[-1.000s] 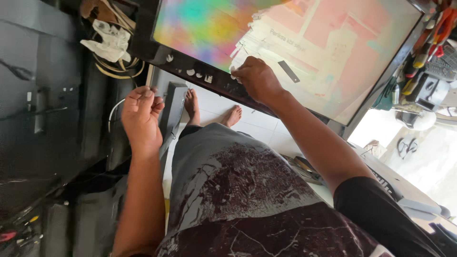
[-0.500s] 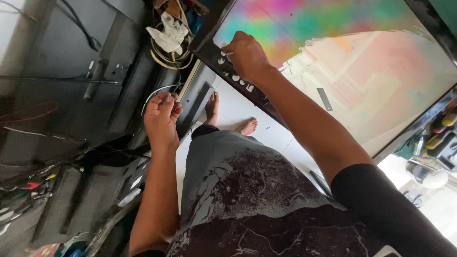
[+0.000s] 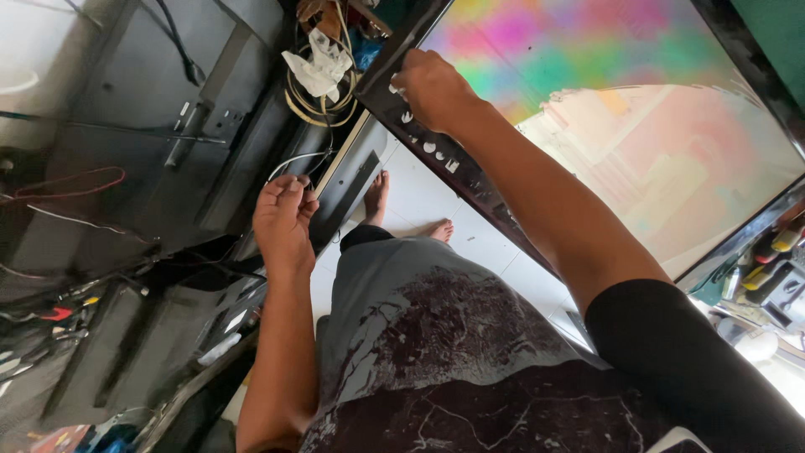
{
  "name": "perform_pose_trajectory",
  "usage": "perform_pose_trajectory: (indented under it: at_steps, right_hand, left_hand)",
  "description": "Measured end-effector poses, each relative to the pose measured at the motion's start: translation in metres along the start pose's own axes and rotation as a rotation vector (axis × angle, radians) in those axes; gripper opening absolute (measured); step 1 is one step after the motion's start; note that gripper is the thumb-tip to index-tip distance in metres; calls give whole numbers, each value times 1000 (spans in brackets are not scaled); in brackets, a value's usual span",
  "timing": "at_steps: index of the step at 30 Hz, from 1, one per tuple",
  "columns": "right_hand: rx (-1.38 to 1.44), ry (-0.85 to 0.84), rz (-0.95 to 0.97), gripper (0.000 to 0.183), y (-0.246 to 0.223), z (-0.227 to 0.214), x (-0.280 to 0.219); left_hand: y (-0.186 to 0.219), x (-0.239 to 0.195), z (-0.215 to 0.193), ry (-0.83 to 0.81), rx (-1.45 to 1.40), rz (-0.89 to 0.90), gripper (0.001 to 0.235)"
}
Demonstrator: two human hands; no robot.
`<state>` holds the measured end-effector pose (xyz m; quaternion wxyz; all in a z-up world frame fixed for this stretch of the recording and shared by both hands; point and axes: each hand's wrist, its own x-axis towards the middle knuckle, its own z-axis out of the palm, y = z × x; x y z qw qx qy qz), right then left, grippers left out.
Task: The person cleans a Samsung television screen using a white cloth and a metal scraper. They wipe the screen surface and use the scraper to remove residue from the bottom bezel and screen edges.
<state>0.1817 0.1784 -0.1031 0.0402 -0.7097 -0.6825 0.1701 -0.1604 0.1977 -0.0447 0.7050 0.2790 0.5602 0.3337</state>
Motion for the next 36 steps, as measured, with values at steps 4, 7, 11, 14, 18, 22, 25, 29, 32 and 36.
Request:
perform_pose_trajectory:
  at_steps: [4, 7, 11, 14, 18, 22, 25, 29, 32, 36]
  right_hand:
    - [19, -68, -13, 37, 1, -8, 6]
    - [36, -98, -15, 50, 3, -9, 8]
    - [18, -117, -22, 44, 1, -24, -4]
    - [45, -182, 7, 50, 5, -28, -30]
    - [-106, -6, -18, 21, 31, 16, -89]
    - [-175, -1, 9, 28, 33, 15, -163]
    - [-116, 15, 77, 25, 28, 9, -221]
    - [-20, -8, 206, 22, 34, 21, -302]
    - [-5, 29, 279, 20, 33, 27, -364]
    - [176, -290, 507, 47, 37, 20, -433]
  left_hand:
    - [6, -6, 13, -12, 34, -7, 15]
    - [10, -9, 21, -21, 59, -20, 14]
    - [5, 10, 33, -60, 65, 10, 16]
    - [-10, 55, 37, -109, 181, 78, 21]
    - [-21, 116, 55, -257, 684, 565, 19]
    - [-32, 186, 65, -235, 1209, 942, 23]
    - [-41, 224, 69, -234, 1410, 1208, 58]
    - [-35, 237, 63, -310, 1575, 1306, 50]
    - [-29, 225, 64, -306, 1610, 1345, 31]
    - [-18, 193, 73, -191, 1613, 1045, 13]
